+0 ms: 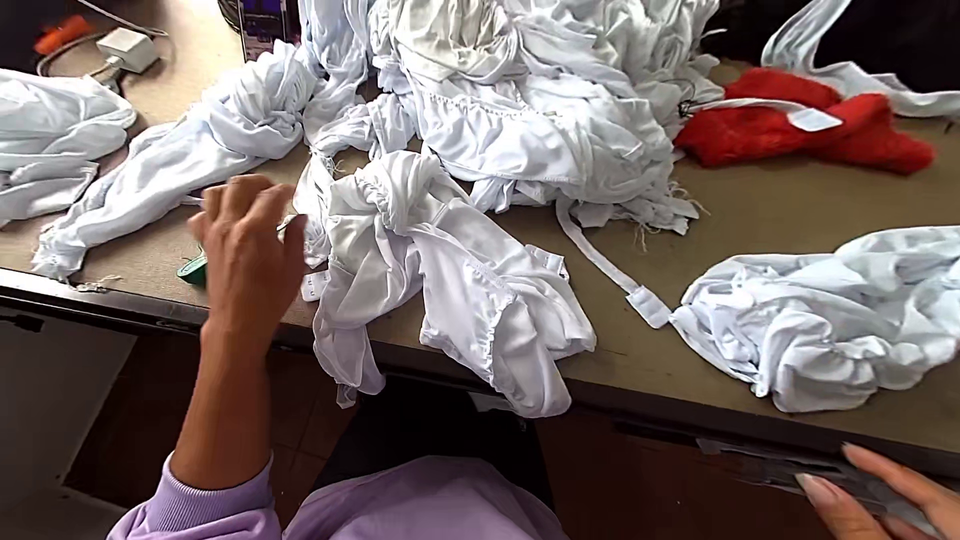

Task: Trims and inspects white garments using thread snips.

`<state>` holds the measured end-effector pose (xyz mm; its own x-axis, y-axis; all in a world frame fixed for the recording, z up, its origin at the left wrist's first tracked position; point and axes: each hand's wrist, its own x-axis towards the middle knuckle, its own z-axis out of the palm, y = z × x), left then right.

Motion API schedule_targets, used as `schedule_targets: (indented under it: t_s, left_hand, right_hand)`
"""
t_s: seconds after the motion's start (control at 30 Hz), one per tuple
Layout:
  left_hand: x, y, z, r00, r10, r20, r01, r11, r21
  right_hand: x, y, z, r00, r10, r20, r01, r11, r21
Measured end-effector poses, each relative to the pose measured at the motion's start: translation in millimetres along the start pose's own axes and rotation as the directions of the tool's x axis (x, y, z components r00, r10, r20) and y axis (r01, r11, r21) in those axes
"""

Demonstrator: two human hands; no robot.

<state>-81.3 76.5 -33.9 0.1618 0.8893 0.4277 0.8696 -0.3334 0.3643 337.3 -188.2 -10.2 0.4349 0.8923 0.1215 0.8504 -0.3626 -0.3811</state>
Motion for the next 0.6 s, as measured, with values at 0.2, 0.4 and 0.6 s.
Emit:
schedule_targets:
  t_s: [0.2,0.4,0.6]
  left_hand:
    - [26.4,90.9,38.8,0.761,0.569,0.313,-0.471,0.815,-0.337]
    - [34.7,119.4,7.2,0.719,0.689,-0.09,-0.543,0.476,-0.692]
    - [38.0,134.9,-0.4,0.68,0.727,-0.099,-0.413,0.268,-0.87]
  right_hand:
    - [63.1,-101.1,72.0,0.877,-0.465,-0.118,0.474,0.8,0.369]
    - [86.3,-147.2,84.7,0.821,-0.553,-0.14,0.461,0.498,0.734]
    - [93.7,-132.6,51.5,0.737,-0.652,-0.177,0.607,0.524,0.597]
